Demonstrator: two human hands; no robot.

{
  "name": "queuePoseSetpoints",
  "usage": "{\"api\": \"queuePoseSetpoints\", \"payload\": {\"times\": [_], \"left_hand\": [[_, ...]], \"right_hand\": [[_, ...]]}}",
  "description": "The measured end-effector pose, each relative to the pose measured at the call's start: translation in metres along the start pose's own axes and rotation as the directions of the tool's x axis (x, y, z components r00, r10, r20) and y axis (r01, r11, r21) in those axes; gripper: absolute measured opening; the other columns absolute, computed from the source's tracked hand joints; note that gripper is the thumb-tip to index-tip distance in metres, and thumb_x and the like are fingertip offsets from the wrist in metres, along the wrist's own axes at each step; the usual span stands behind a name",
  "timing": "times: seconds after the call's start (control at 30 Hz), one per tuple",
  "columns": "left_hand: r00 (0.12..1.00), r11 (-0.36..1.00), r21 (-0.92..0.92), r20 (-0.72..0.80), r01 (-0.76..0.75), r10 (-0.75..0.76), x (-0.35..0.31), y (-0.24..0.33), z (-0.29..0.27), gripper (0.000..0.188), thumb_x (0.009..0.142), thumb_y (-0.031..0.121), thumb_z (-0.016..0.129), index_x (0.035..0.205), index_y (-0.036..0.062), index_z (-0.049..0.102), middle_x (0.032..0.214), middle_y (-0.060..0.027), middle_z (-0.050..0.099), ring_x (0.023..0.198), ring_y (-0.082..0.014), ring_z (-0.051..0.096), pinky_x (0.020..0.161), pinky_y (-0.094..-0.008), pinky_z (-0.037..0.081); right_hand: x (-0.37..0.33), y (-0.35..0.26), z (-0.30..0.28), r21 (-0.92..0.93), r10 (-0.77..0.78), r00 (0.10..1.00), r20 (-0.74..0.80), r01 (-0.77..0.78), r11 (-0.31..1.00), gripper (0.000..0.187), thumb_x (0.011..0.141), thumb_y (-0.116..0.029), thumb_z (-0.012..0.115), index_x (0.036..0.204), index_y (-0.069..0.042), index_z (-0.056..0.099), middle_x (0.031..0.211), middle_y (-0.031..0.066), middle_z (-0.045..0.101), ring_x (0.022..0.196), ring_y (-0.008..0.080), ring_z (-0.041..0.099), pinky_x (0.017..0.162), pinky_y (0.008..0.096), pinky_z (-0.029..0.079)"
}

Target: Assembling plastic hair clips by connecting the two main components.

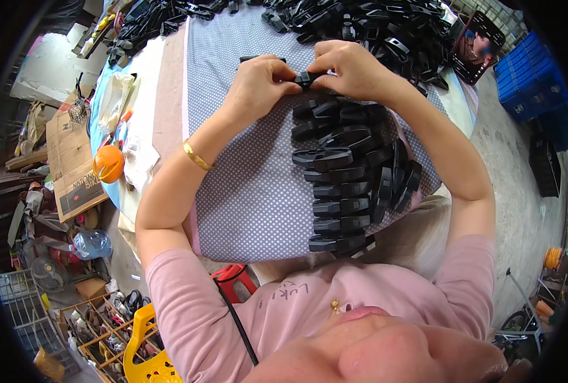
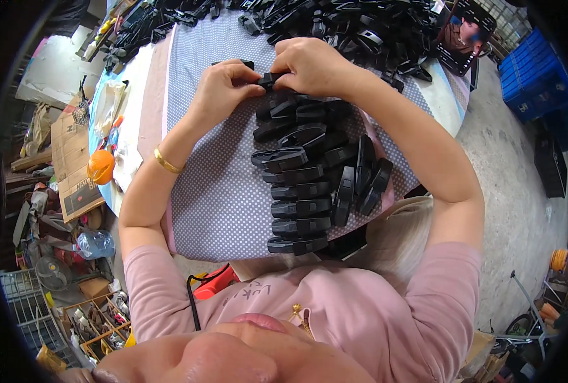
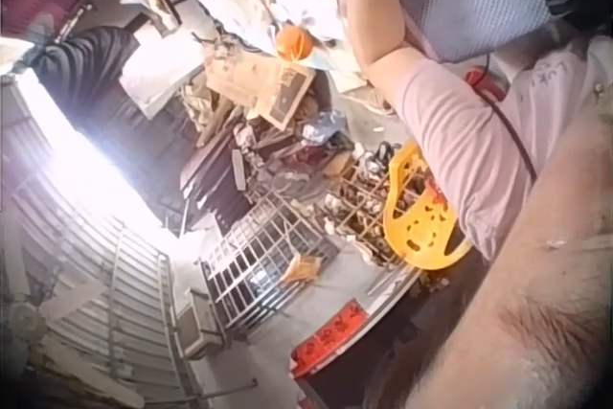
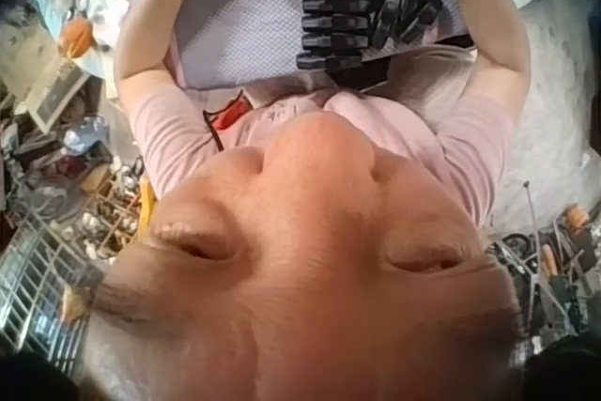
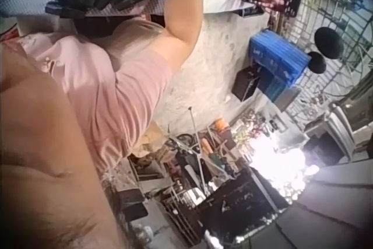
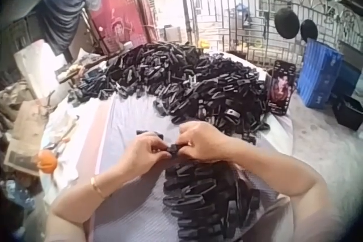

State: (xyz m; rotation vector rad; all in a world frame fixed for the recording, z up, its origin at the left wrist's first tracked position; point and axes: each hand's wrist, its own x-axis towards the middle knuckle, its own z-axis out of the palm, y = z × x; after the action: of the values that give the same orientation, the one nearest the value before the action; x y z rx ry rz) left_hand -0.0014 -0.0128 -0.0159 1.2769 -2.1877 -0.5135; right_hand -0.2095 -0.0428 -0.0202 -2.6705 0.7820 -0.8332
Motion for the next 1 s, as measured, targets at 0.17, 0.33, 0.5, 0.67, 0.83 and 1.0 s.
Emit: {"api": "queuePoseSetpoints", "payload": {"times": [0.17,0.33,0.5,0.67,0.83,1.0], "left_hand": [[0.997,1.000,-0.017,0.082,-0.012,0.013,0.000,0.006,-0.007,0.021,0.073,0.017,0.075,0.085,0.0012,0.070,0.077,-0.0053,0.061,0.071,-0.0145,0.058,0.065,-0.0261,0.048],[0.988,0.964,0.218,0.003,-0.152,0.155,0.008,-0.003,-0.013,0.024,0.076,0.022,0.072,0.090,0.0035,0.068,0.086,-0.0074,0.062,0.083,-0.0213,0.057,0.076,-0.0339,0.047],[0.992,0.922,0.387,-0.121,0.007,0.043,0.012,-0.031,-0.014,0.028,0.074,0.017,0.071,0.097,0.0011,0.064,0.091,-0.0120,0.062,0.086,-0.0283,0.058,0.079,-0.0370,0.047],[0.938,0.901,0.384,-0.190,-0.201,0.290,0.004,-0.007,0.004,0.019,0.073,0.008,0.068,0.086,0.0001,0.057,0.085,-0.0110,0.059,0.084,-0.0278,0.057,0.076,-0.0356,0.048],[0.878,0.829,0.381,-0.081,-0.411,0.472,-0.004,0.008,0.012,0.015,0.074,0.007,0.066,0.083,0.0014,0.055,0.081,-0.0092,0.056,0.083,-0.0264,0.054,0.074,-0.0350,0.047],[0.949,0.928,0.246,-0.076,-0.279,0.305,-0.011,0.018,0.011,0.013,0.075,0.007,0.064,0.088,0.0035,0.061,0.081,-0.0098,0.056,0.079,-0.0258,0.057,0.070,-0.0354,0.048]], "right_hand": [[-0.002,0.000,-0.009,0.064,0.063,0.996,0.059,-0.066,0.996,0.018,0.073,-0.016,0.070,0.085,-0.002,0.069,0.075,0.0089,0.059,0.070,0.0216,0.058,0.063,0.0312,0.047],[-0.017,0.024,-0.067,-0.518,0.303,0.924,-0.232,-0.381,0.766,0.023,0.076,-0.030,0.067,0.082,-0.008,0.069,0.079,0.0084,0.066,0.073,0.0242,0.064,0.064,0.0336,0.050],[-0.021,0.039,-0.069,-0.687,0.519,0.839,-0.163,-0.474,0.551,0.026,0.075,-0.031,0.068,0.090,-0.009,0.067,0.086,0.0087,0.066,0.084,0.0259,0.064,0.074,0.0364,0.050],[-0.019,0.038,-0.074,-0.622,0.533,0.822,-0.199,-0.527,0.580,0.025,0.076,-0.022,0.066,0.096,-0.008,0.067,0.092,0.0088,0.066,0.086,0.0260,0.064,0.075,0.0368,0.050],[-0.011,0.024,-0.048,-0.117,0.173,0.933,-0.317,-0.219,0.969,0.025,0.075,-0.014,0.068,0.097,-0.003,0.066,0.087,0.0098,0.066,0.075,0.0191,0.064,0.067,0.0274,0.050],[-0.009,0.013,-0.015,-0.083,0.080,0.993,-0.086,-0.087,0.993,0.026,0.075,-0.015,0.068,0.098,-0.002,0.066,0.085,0.0096,0.063,0.076,0.0209,0.062,0.070,0.0282,0.050]]}}
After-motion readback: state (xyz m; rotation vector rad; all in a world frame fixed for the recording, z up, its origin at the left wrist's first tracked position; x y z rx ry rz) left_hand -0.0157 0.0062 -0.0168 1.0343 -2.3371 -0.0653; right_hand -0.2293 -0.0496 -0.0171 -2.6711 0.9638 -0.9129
